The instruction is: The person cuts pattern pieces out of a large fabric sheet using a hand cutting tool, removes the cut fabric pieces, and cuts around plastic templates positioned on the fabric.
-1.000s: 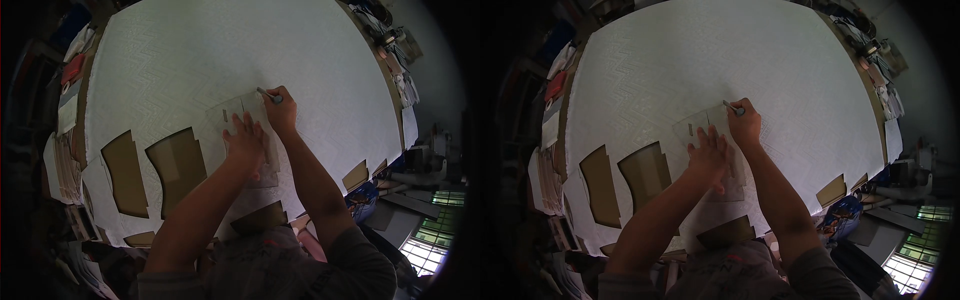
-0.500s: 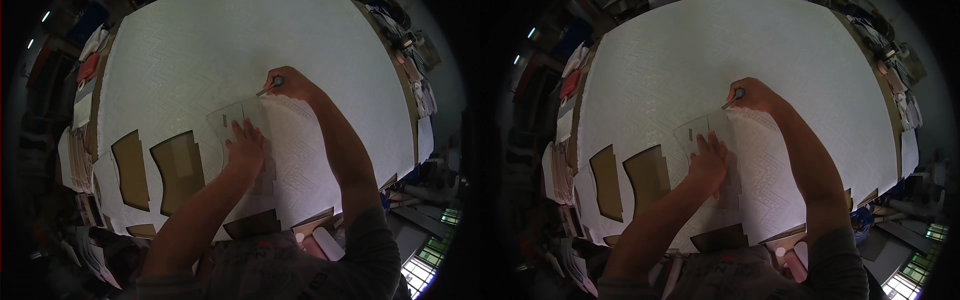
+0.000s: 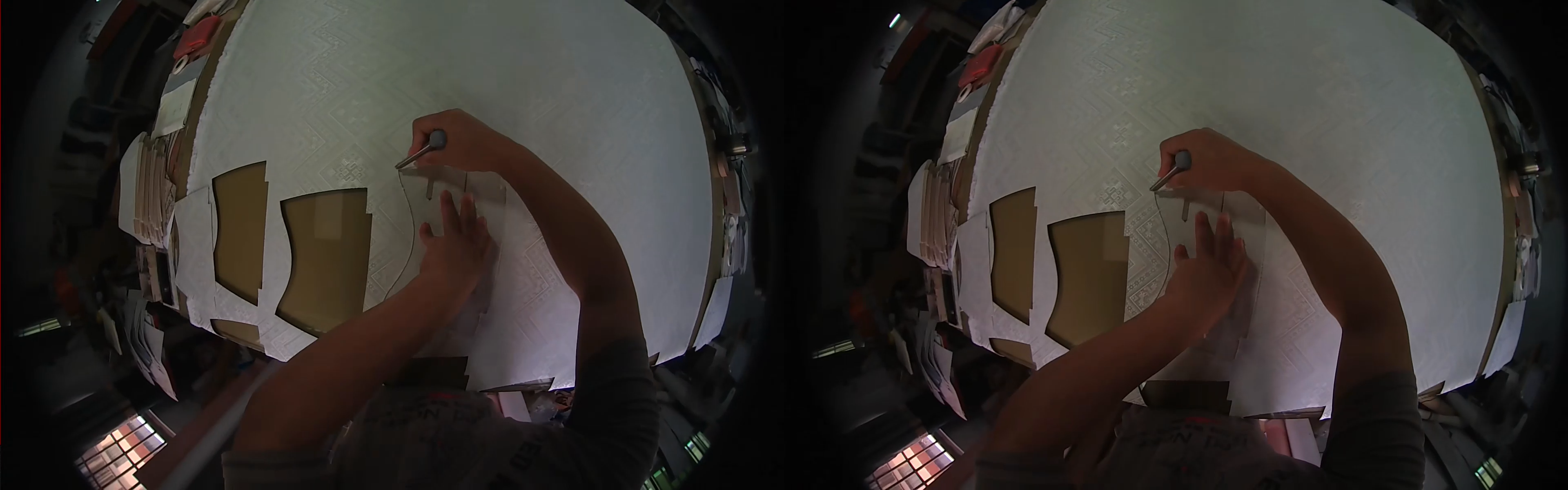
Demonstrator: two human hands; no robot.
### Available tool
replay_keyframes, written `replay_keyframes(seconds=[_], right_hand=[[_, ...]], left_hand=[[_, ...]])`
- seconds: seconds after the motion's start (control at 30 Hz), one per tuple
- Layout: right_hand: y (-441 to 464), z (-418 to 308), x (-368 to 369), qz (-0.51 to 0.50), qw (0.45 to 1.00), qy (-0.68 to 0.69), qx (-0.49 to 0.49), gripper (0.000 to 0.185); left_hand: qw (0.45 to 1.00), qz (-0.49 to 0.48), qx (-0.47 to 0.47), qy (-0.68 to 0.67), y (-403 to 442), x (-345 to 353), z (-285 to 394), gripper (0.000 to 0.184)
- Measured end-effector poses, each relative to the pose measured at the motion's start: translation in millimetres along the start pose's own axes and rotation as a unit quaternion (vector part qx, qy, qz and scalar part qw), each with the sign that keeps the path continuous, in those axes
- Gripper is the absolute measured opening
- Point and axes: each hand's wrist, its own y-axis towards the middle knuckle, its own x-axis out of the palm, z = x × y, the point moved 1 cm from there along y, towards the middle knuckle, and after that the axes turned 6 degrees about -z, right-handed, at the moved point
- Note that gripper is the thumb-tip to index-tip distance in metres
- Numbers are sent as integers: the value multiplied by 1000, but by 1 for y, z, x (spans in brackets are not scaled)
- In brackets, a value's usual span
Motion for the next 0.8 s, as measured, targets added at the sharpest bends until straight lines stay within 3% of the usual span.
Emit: replay_keyframes(seconds=[0.33, 0.57, 0.8], right_hand=[[1, 8, 7, 23, 999, 30, -23, 14], [60, -17, -29, -175, 982, -27, 63, 13], [125, -48, -32, -410, 900, -130, 67, 14]], left_hand=[[1000, 9, -10, 9, 0, -3, 4, 65], [998, -49, -39, -29, 1, -18, 12, 65], [992, 24, -44, -113, 4, 4, 14, 58]])
